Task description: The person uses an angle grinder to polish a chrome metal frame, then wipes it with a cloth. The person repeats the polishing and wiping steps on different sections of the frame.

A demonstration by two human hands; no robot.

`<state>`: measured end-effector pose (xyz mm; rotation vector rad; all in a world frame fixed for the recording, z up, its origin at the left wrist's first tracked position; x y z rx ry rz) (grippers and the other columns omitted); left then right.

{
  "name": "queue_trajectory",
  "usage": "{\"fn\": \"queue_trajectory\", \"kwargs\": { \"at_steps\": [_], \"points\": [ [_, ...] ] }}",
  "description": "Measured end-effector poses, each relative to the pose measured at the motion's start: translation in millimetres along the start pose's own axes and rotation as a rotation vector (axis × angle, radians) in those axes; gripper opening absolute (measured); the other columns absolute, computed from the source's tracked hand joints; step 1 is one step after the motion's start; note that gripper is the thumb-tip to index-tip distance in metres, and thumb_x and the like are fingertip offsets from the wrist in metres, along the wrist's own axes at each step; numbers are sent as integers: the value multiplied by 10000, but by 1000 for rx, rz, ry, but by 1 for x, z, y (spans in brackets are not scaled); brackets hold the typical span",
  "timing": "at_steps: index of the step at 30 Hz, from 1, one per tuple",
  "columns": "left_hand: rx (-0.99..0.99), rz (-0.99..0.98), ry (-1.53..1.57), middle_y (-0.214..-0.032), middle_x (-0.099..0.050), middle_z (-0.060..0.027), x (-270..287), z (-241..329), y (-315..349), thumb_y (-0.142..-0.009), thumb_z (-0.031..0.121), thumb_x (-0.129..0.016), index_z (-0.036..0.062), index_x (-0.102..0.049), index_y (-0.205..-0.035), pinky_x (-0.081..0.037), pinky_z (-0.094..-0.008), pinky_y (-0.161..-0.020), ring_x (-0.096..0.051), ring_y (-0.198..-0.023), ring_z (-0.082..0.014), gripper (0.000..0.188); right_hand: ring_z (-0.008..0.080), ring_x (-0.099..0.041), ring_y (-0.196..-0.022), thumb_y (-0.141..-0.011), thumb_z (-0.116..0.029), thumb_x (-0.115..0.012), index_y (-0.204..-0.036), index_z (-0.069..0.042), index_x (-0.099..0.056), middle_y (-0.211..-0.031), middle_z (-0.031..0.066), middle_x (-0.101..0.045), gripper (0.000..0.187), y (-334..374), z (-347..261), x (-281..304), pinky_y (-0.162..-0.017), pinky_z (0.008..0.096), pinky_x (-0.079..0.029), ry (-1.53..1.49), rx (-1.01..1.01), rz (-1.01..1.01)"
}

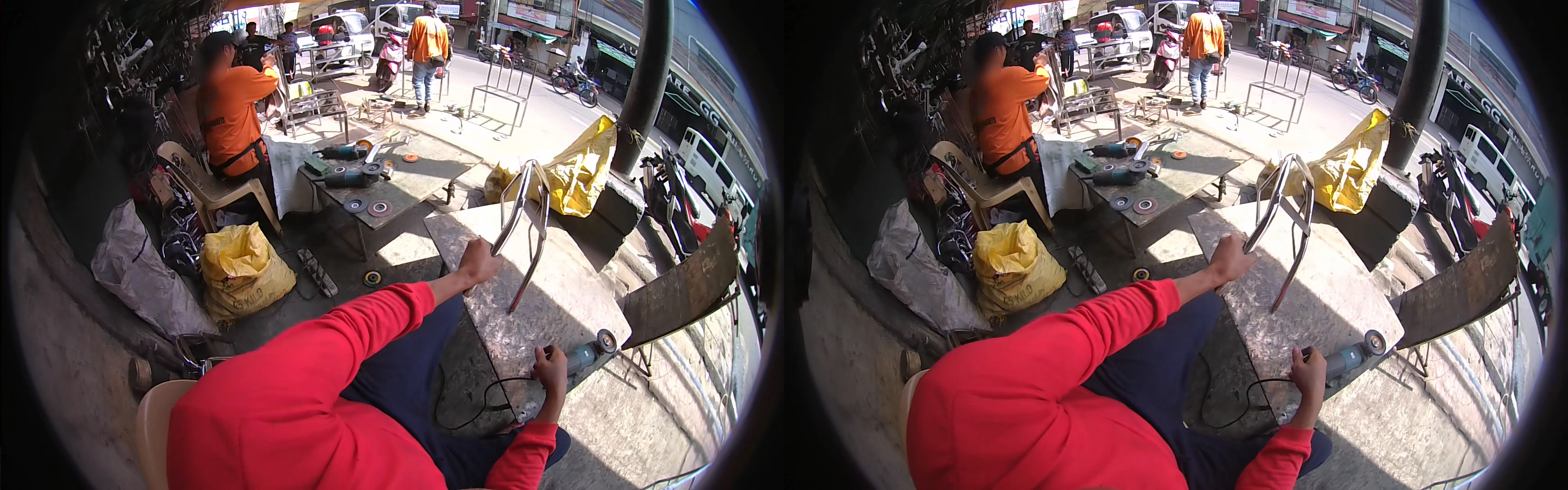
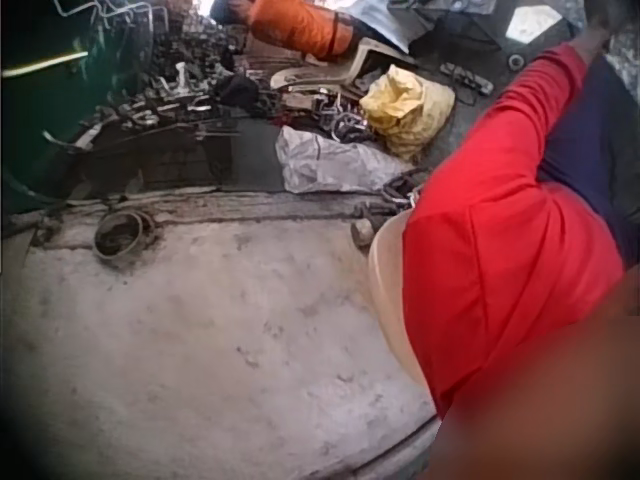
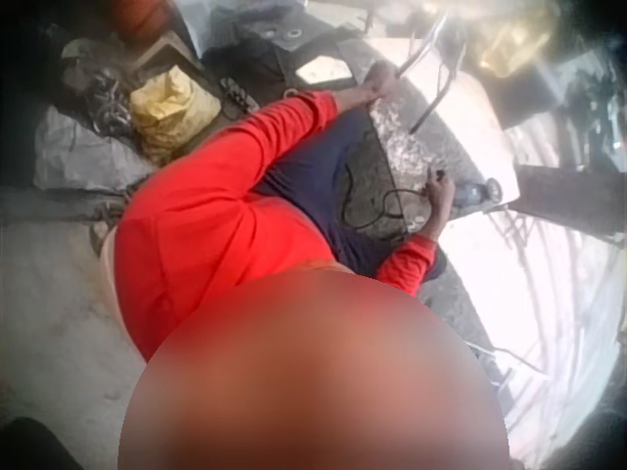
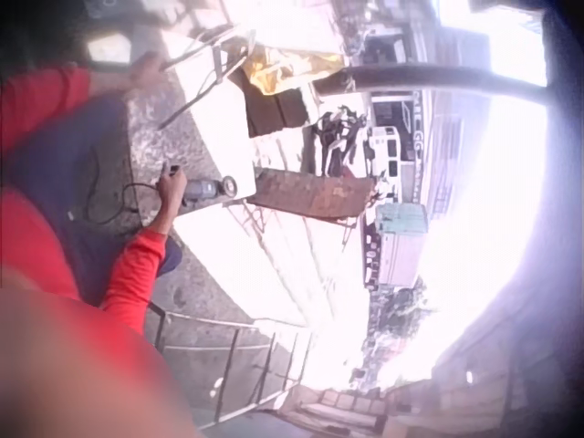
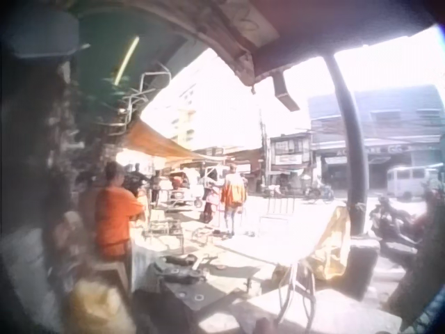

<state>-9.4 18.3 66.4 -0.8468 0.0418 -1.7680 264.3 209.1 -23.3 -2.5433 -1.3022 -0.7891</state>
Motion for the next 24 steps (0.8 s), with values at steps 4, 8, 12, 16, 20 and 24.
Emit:
{"fn": "queue_trajectory", "kwargs": {
  "at_steps": [4,8,12,16,20,24],
  "points": [
    [-1,93,9,-601,-615,-238,46,7,-24,-727,209,-682,-48,-628,-620,-515,-457,-606,-673,-619,-371,283,172,-517,-416,-976,-207,-622,-853,38,-541,-587,74,-518,286,-11,16,-2,-375,323,-426,-78,-60,-9],
    [-8,248,-50,-543,-592,-223,148,3,-42,-713,251,-701,-42,-632,-606,-507,-438,-575,-657,-543,-340,320,179,-525,-411,-983,-206,-607,-857,36,-534,-584,81,-520,283,-14,18,-2,-365,329,-423,-75,-55,-20],
    [64,265,-152,-481,-597,-82,263,-22,-32,-787,207,-692,-32,-652,-588,-510,-319,-456,-624,-427,-168,314,186,-536,-405,-990,-216,-592,-855,30,-528,-585,83,-522,288,-11,24,2,-353,328,-418,-85,-97,-20],
    [249,235,-202,-539,-615,-99,355,-56,-8,-774,202,-729,-69,-664,-690,-499,-297,-453,-602,-442,-152,291,196,-544,-399,-994,-246,-585,-836,12,-518,-584,80,-517,310,-12,31,7,-342,327,-414,-70,-84,-37],
    [272,220,-333,-527,-606,-89,432,-92,16,-758,166,-734,-82,-647,-662,-492,-290,-434,-587,-426,-150,281,191,-533,-395,-997,-275,-584,-824,-5,-513,-577,70,-504,328,-19,42,3,-343,328,-410,-65,-135,-51],
    [345,216,-416,-509,-581,-57,505,-120,47,-733,137,-722,-33,-644,-622,-455,-275,-426,-559,-408,-128,218,170,-501,-398,-998,-256,-585,-879,39,-527,-581,79,-509,323,-25,48,-12,-349,317,-400,-73,-153,-109]
  ]
}}
Point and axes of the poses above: each hand's wrist, its own y-axis away from the middle knuckle, its own x-axis out of the back of the hand, z = x × y, the point moved 5 cm from there along -y, towards the middle knuckle
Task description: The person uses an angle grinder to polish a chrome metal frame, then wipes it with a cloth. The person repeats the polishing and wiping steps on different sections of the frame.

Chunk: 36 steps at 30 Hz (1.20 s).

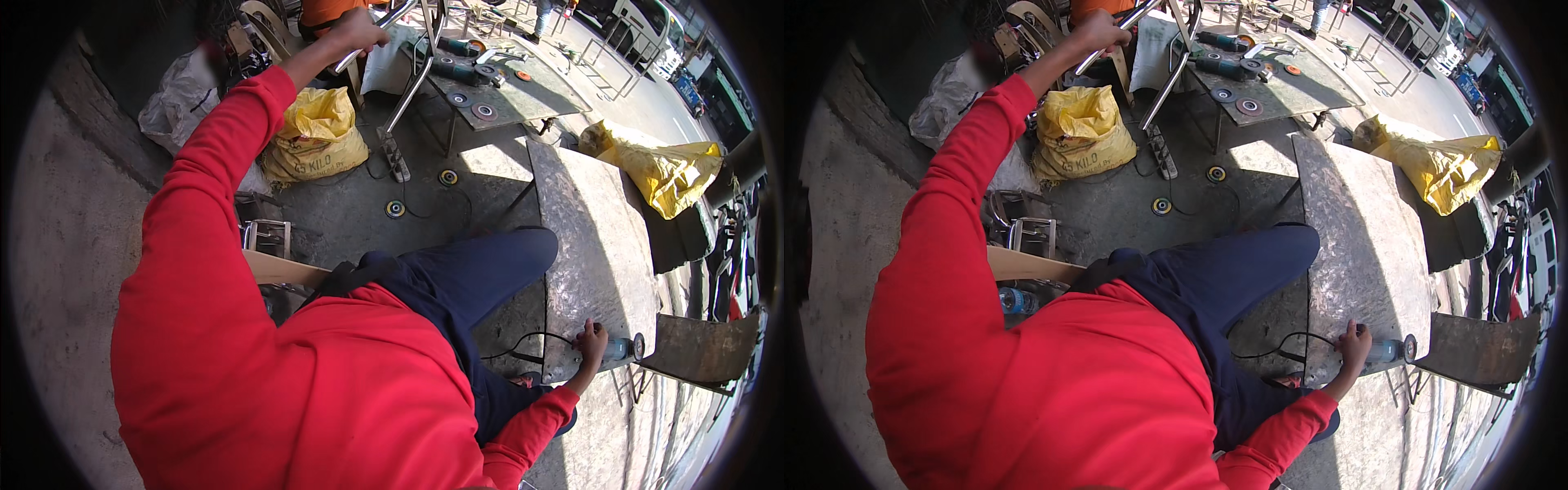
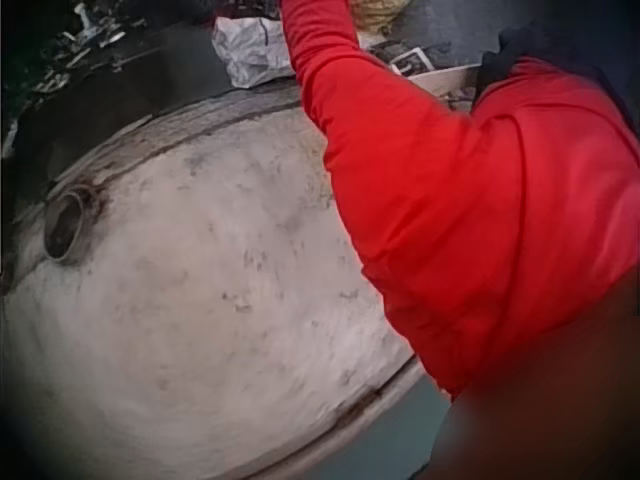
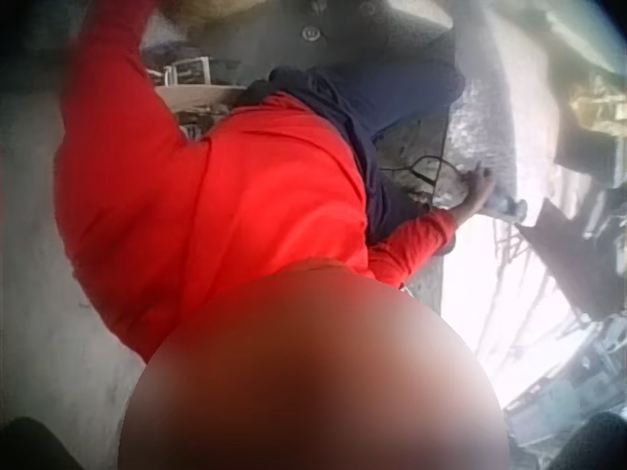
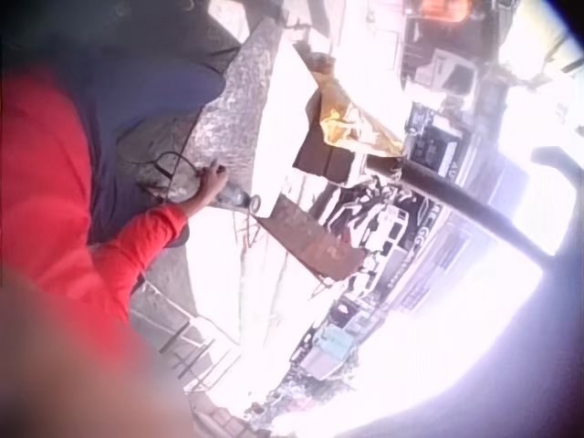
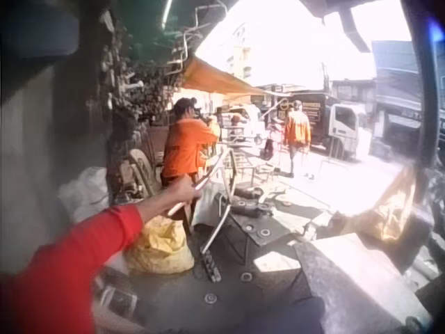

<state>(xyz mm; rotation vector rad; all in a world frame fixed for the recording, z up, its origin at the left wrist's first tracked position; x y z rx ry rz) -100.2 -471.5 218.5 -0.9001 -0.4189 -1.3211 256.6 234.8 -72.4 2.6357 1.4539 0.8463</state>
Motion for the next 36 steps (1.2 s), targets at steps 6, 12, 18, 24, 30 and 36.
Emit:
{"fn": "queue_trajectory", "kwargs": {
  "at_steps": [6,12,18,24,30,36],
  "points": [
    [192,-117,4,-503,-552,-52,46,-69,40,-728,98,-699,-23,-636,-607,-431,-267,-385,-513,-384,-116,182,175,-544,-402,-1002,-330,-578,-852,-5,-515,-592,80,-528,363,-2,-2,-11,-345,299,-431,177,71,0],
    [271,-140,14,-509,-554,-65,51,-126,63,-724,77,-694,-66,-659,-673,-417,-275,-371,-503,-375,-121,156,171,-554,-418,-1002,-314,-576,-901,19,-522,-600,80,-532,352,3,-4,-12,-346,301,-430,199,72,21],
    [173,-319,-183,-468,-546,-76,58,-150,67,-670,94,-708,-76,-642,-629,-388,-291,-360,-494,-349,-130,186,160,-540,-417,-998,-300,-583,-901,23,-520,-599,78,-528,343,8,-3,-14,-346,302,-422,187,62,27],
    [132,-532,-277,-451,-529,-60,44,-136,77,-646,79,-719,-77,-647,-655,-376,-295,-354,-493,-346,-122,172,154,-540,-421,-993,-297,-594,-926,28,-536,-602,75,-532,337,13,-11,-18,-356,294,-426,223,64,21],
    [108,-641,-337,-454,-520,-55,9,-104,86,-626,95,-744,-66,-639,-638,-367,-302,-358,-499,-357,-136,193,161,-551,-423,-990,-300,-602,-961,45,-547,-608,86,-544,350,14,-10,-17,-359,293,-428,194,30,9],
    [5,-643,-358,-517,-591,-92,-39,-81,106,-607,139,-761,-59,-679,-668,-433,-345,-438,-569,-434,-170,223,167,-550,-415,-989,-291,-601,-963,53,-543,-606,99,-545,350,15,-5,-17,-349,300,-418,182,27,17]
  ]
}}
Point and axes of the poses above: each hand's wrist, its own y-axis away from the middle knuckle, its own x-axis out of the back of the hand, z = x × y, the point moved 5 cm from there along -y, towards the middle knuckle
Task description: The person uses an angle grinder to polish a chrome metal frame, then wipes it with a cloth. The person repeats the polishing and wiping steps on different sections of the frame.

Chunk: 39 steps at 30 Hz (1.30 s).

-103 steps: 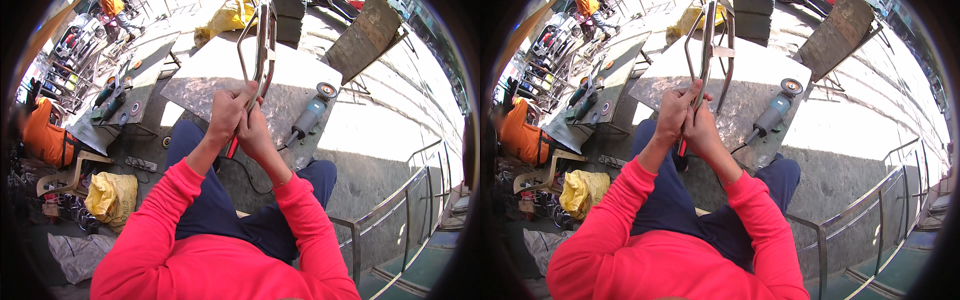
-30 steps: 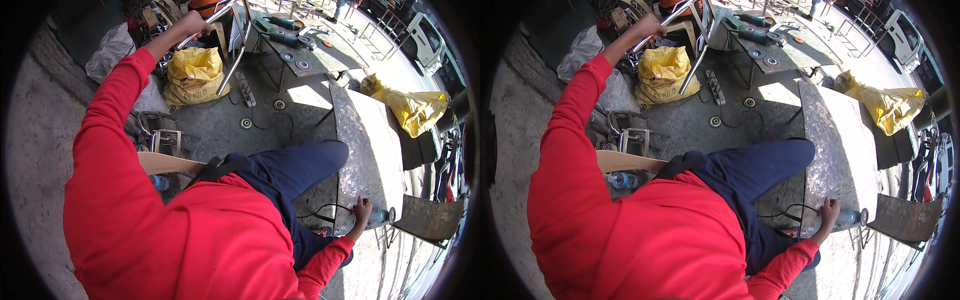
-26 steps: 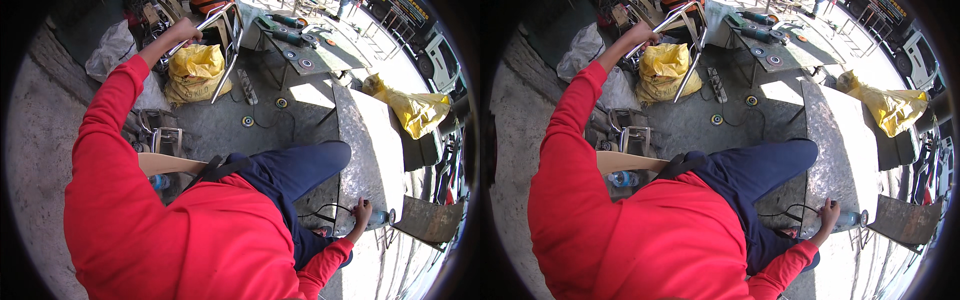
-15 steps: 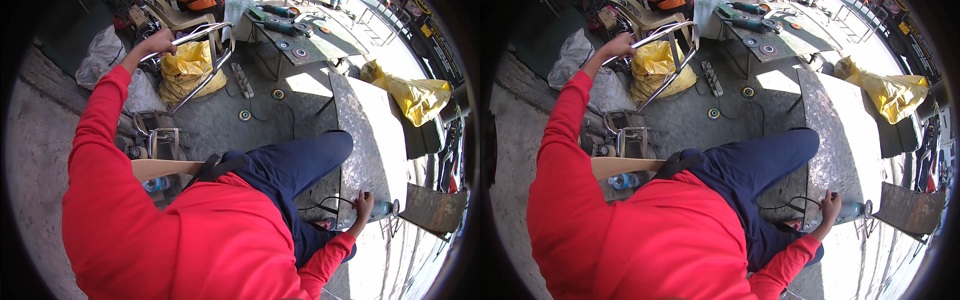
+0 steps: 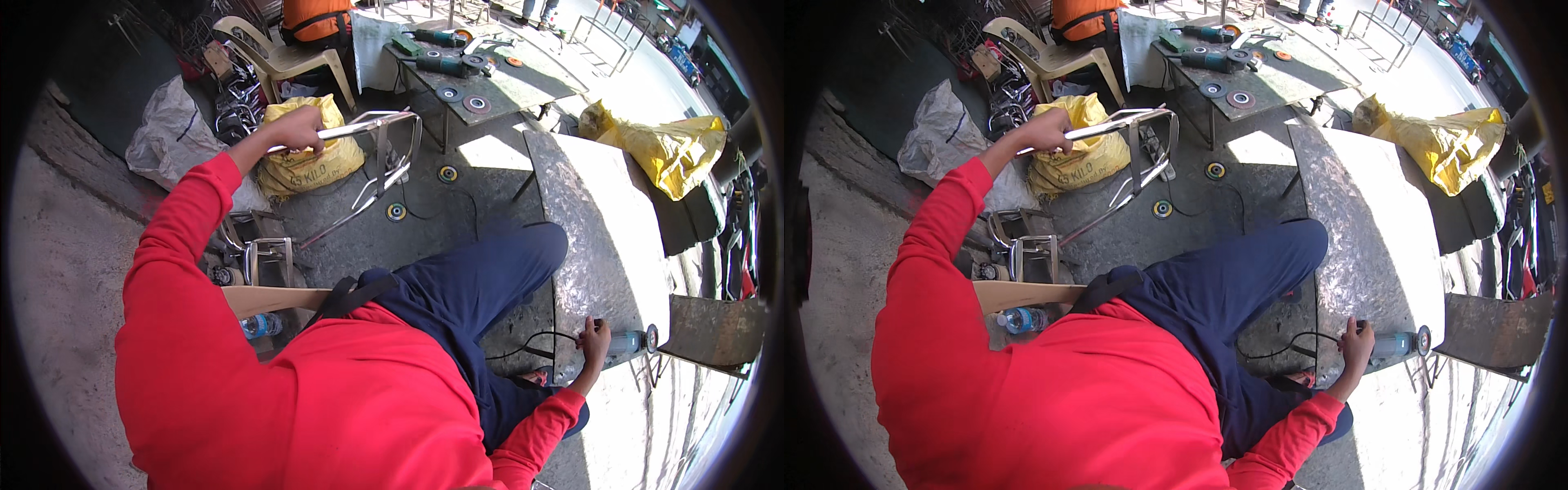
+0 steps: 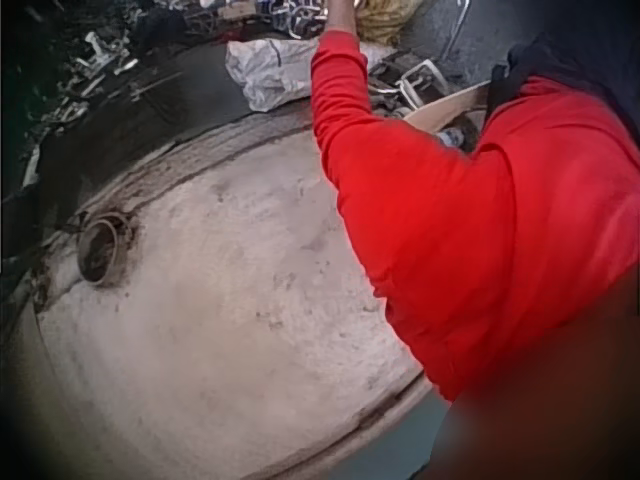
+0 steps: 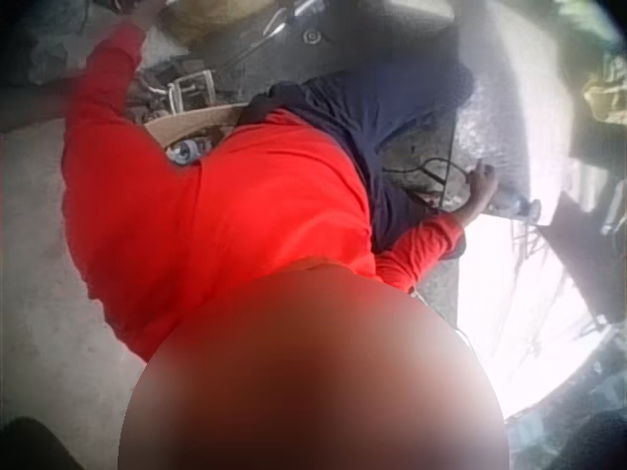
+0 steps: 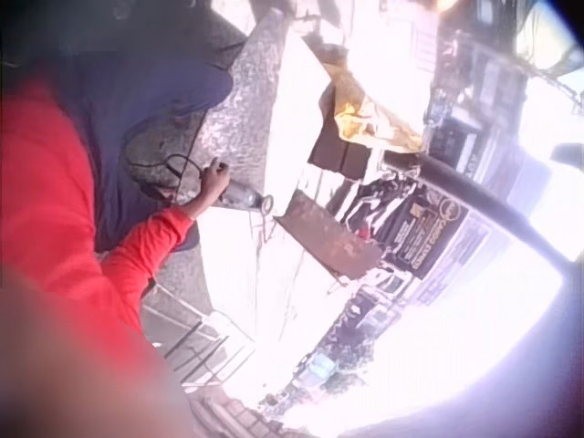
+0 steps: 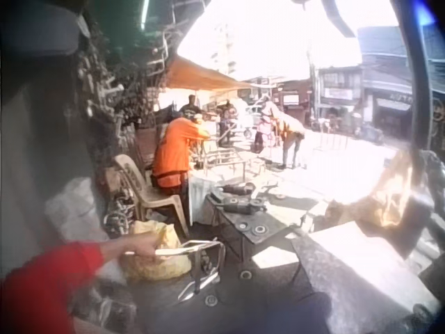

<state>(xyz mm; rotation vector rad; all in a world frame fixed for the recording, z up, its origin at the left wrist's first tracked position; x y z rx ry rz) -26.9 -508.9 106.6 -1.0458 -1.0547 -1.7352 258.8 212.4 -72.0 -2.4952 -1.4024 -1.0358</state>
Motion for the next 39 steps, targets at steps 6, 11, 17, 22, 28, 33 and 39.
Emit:
{"fn": "queue_trajectory", "kwargs": {
  "at_steps": [6,11,17,22,28,33,39],
  "points": [
    [-76,175,-158,-633,-632,-243,4,35,9,-599,238,-729,-44,-711,-737,-519,-432,-625,-644,-596,-364,314,175,-538,-377,-980,-253,-596,-866,30,-515,-544,85,-522,316,-1,1,-10,-319,322,-395,102,48,23],
    [-14,448,-153,-619,-607,-252,49,50,43,-612,221,-701,-46,-701,-734,-519,-436,-626,-650,-598,-367,293,200,-571,-413,-962,-252,-619,-862,40,-549,-556,110,-554,317,-6,5,-6,-370,339,-429,54,52,34],
    [99,812,-32,-605,-612,-229,100,50,95,-653,196,-705,-49,-694,-751,-507,-411,-586,-647,-557,-334,265,198,-546,-370,-985,-250,-592,-918,44,-513,-552,110,-537,313,-12,-1,-13,-322,336,-403,-26,55,-46],
    [162,1055,23,-551,-592,-179,128,27,128,-710,213,-690,-37,-656,-688,-482,-397,-542,-628,-502,-273,252,209,-537,-358,-985,-241,-593,-902,39,-505,-550,114,-532,305,-17,-5,-18,-307,338,-395,-43,89,-59],
    [205,1286,7,-516,-560,-163,169,5,156,-724,237,-702,-26,-623,-640,-444,-401,-508,-605,-471,-249,287,207,-553,-367,-977,-205,-594,-855,55,-515,-525,110,-540,298,-19,-3,-26,-313,338,-392,-28,88,-80],
    [170,1419,52,-512,-542,-167,197,2,186,-749,237,-718,-31,-642,-668,-420,-410,-500,-597,-468,-246,290,239,-539,-342,-952,-189,-607,-860,46,-491,-504,124,-524,278,-35,7,-45,-298,374,-418,-90,63,-141],
    [191,1563,-46,-547,-576,-192,222,-2,216,-731,227,-722,-31,-670,-698,-441,-403,-512,-632,-509,-272,266,197,-590,-422,-950,-440,-558,-838,29,-652,-549,127,-607,492,-36,-11,-59,-417,355,-465,214,200,-199]
  ]
}}
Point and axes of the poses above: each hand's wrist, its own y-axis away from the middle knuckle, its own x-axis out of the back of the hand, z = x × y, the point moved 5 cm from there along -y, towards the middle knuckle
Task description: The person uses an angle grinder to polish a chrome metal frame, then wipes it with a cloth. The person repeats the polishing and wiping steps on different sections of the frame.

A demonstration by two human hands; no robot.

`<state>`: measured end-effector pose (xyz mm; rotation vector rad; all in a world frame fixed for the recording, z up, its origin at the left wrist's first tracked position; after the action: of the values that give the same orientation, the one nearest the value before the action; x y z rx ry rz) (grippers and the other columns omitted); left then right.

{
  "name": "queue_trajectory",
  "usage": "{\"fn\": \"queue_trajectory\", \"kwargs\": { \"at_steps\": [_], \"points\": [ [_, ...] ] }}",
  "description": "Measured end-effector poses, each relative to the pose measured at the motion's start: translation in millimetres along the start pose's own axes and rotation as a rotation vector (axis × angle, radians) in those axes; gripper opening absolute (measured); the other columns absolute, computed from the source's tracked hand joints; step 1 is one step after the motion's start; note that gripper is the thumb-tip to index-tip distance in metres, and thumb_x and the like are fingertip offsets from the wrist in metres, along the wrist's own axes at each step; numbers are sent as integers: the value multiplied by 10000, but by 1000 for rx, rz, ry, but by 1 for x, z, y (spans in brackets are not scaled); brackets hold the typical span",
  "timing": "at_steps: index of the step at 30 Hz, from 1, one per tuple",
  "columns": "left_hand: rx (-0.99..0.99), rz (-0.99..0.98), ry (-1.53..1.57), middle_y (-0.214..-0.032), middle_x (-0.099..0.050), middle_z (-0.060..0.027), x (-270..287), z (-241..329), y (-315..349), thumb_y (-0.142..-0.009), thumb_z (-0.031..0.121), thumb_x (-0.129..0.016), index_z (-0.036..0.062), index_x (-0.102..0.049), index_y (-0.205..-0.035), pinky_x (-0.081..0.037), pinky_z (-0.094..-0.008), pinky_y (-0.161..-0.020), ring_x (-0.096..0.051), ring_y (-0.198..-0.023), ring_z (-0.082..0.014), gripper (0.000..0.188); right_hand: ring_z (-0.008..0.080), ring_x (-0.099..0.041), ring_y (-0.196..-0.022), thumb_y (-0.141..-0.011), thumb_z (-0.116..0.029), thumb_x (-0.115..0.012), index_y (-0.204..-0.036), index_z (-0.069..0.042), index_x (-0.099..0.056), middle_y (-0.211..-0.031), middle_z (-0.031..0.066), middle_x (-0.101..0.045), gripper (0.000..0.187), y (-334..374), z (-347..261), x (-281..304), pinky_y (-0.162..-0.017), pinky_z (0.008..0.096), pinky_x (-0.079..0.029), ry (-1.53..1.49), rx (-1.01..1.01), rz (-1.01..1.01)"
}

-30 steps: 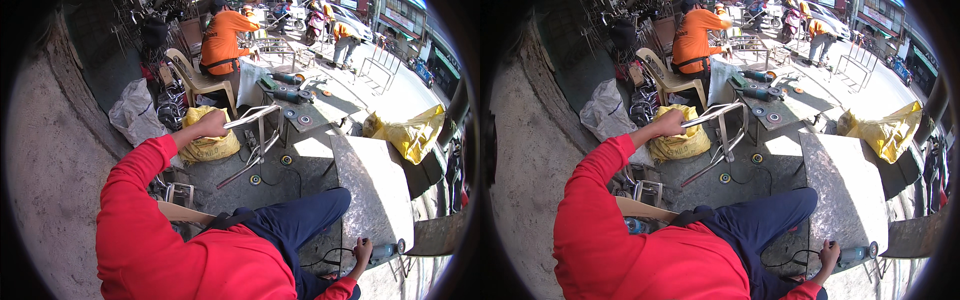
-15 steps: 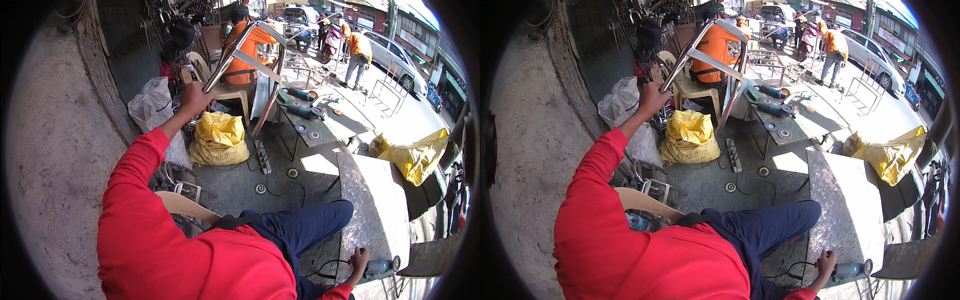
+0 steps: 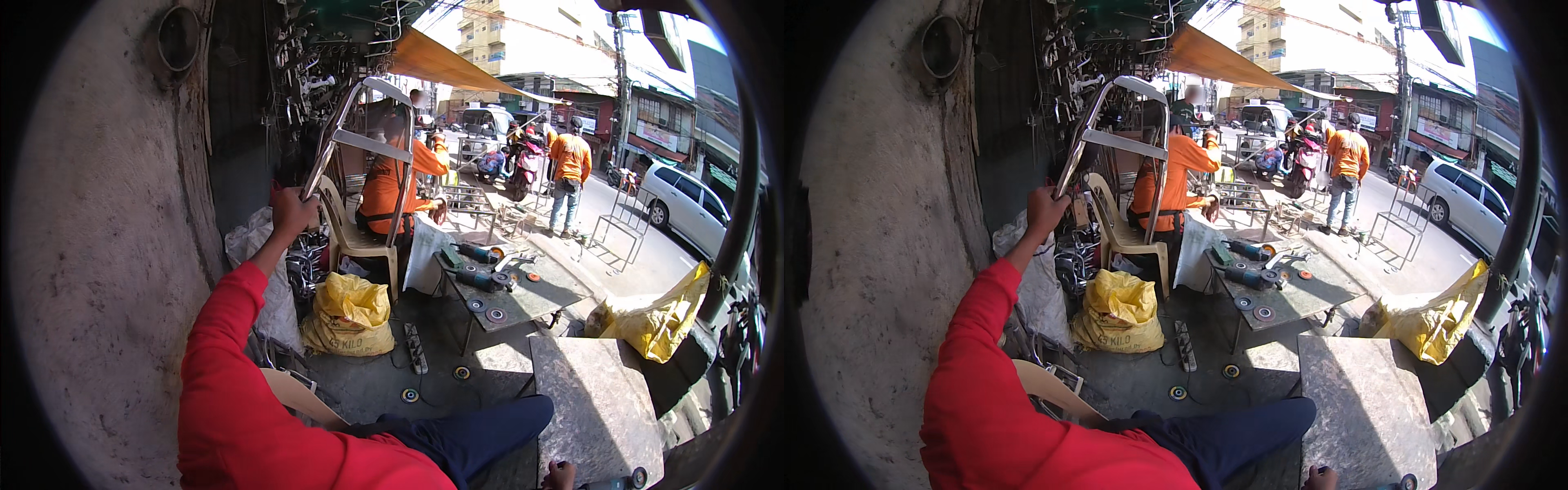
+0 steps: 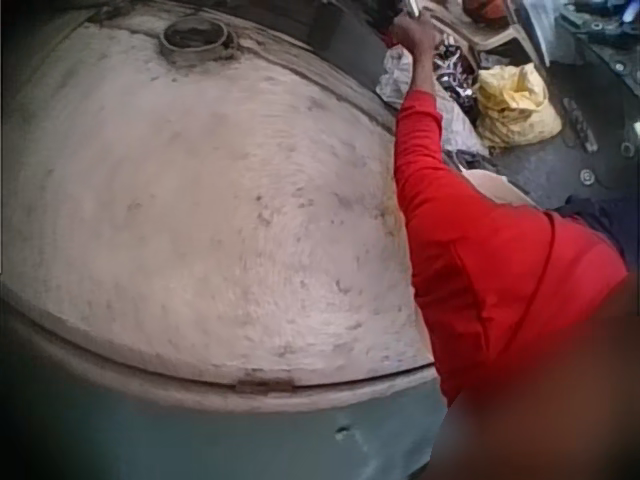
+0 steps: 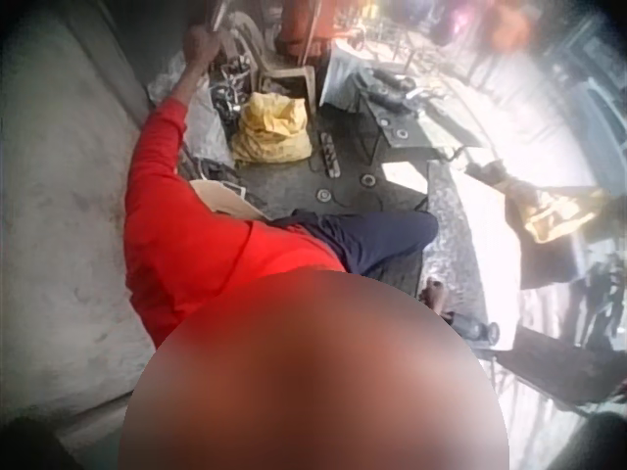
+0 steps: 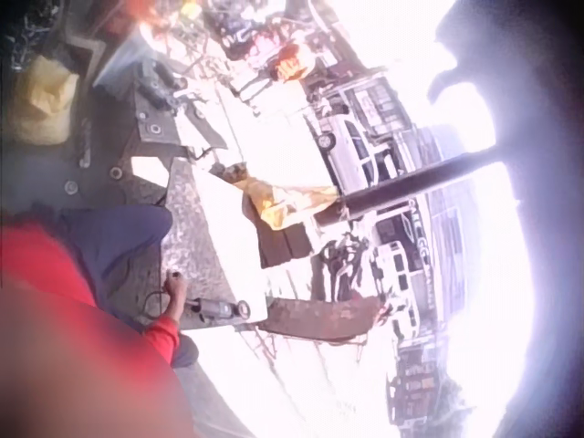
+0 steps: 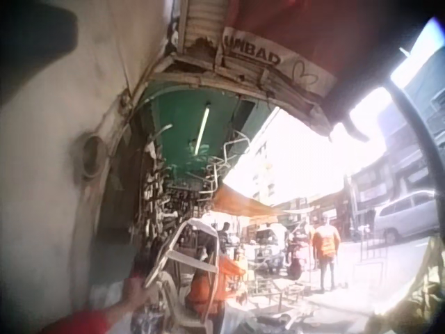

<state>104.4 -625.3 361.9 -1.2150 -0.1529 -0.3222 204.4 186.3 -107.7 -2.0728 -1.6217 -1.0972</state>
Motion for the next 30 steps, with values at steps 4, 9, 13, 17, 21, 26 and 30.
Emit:
{"fn": "queue_trajectory", "kwargs": {
  "at_steps": [4,9,13,17,21,26,30],
  "points": [
    [-24,69,55,-521,-587,-189,18,-1,-17,-739,230,-712,-40,-675,-665,-437,-406,-482,-626,-472,-261,283,199,-609,-468,-927,-438,-568,-856,33,-671,-547,114,-613,487,13,-22,11,-480,363,-486,73,25,-53],
    [224,17,304,-454,-553,-74,32,-9,-30,-765,230,-689,-16,-610,-552,-415,-344,-440,-572,-421,-156,334,221,-631,-503,-905,-486,-551,-873,26,-699,-566,101,-650,534,9,-26,10,-584,401,-525,138,81,42],
    [195,80,249,-450,-537,-41,38,-7,-28,-751,211,-699,9,-593,-531,-382,-317,-413,-529,-403,-117,316,246,-587,-410,-927,-288,-584,-861,41,-578,-528,122,-581,336,8,-19,7,-410,394,-471,-177,27,35],
    [224,40,263,-445,-527,-32,29,-23,-23,-746,215,-704,2,-604,-541,-379,-327,-413,-521,-407,-115,312,218,-571,-379,-951,-192,-615,-869,57,-518,-522,113,-542,279,22,-22,11,-312,345,-426,-325,-49,16],
    [81,92,36,-438,-516,-48,14,-42,-12,-732,216,-703,-26,-591,-539,-377,-354,-423,-516,-419,-114,329,229,-581,-382,-949,-198,-620,-834,56,-524,-520,122,-547,294,26,-22,8,-318,337,-429,-378,-96,-11],
    [203,94,132,-439,-512,-124,-12,-90,-8,-709,250,-706,-66,-592,-564,-389,-398,-447,-537,-439,-136,366,231,-585,-381,-950,-199,-618,-843,66,-535,-533,139,-568,299,23,-4,2,-329,341,-436,-332,-106,-15],
    [176,106,17,-446,-514,-147,-10,-133,-5,-710,274,-706,-78,-614,-594,-399,-411,-458,-562,-452,-151,382,232,-584,-379,-952,-199,-618,-862,79,-545,-544,144,-578,302,25,8,-3,-335,341,-429,-362,-142,-25]
  ]
}}
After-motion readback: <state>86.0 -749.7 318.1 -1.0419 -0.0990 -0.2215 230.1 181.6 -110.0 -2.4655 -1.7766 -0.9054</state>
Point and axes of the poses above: each hand's wrist, its own y-axis away from the middle knuckle, its own x-axis out of the back of the hand, z = x × y, the point moved 5 cm from there along -y, towards the middle knuckle
